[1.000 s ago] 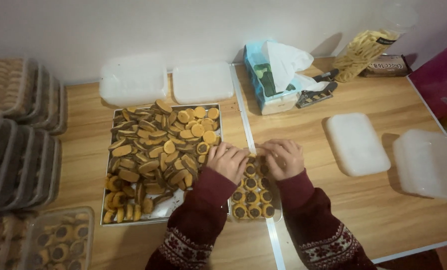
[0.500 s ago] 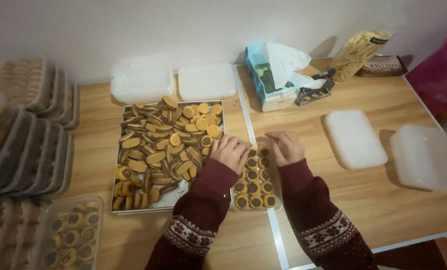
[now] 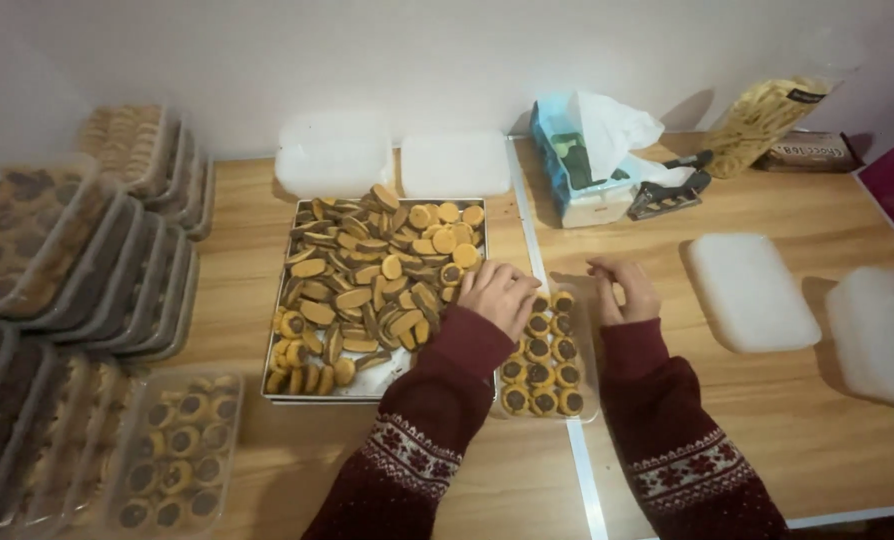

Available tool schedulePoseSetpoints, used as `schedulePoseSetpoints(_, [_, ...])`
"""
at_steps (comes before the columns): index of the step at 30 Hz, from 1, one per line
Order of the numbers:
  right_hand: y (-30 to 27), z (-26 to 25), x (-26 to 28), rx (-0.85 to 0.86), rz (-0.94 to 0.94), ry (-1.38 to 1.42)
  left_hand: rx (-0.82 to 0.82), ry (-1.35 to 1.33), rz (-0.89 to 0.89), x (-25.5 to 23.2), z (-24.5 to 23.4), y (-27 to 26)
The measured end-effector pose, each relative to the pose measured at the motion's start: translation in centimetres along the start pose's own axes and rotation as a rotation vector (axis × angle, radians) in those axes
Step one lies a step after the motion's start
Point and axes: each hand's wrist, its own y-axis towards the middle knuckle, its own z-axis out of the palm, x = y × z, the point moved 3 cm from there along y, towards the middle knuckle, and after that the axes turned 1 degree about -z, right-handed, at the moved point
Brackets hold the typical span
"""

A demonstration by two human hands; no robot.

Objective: Packing cookies from a large tray into individual plastic containers.

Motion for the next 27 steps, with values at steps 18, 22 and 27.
schedulePoseSetpoints(18, [0.4,-0.7,1.5,-0.047,0.008,-0.029,0.269,0.081,-0.364,9.3,-10.1,0.1])
schedulePoseSetpoints(22, [0.4,-0.8,1.9,-0.027,0.028,-0.042,0.36,0.11,-0.399,8.9,-9.6,0.1])
schedulePoseSetpoints(27, [0.3,-0.9,1.8,-0.028,0.044,-0.043,0.319,0.107,-0.358,7.4,-9.5,0.6])
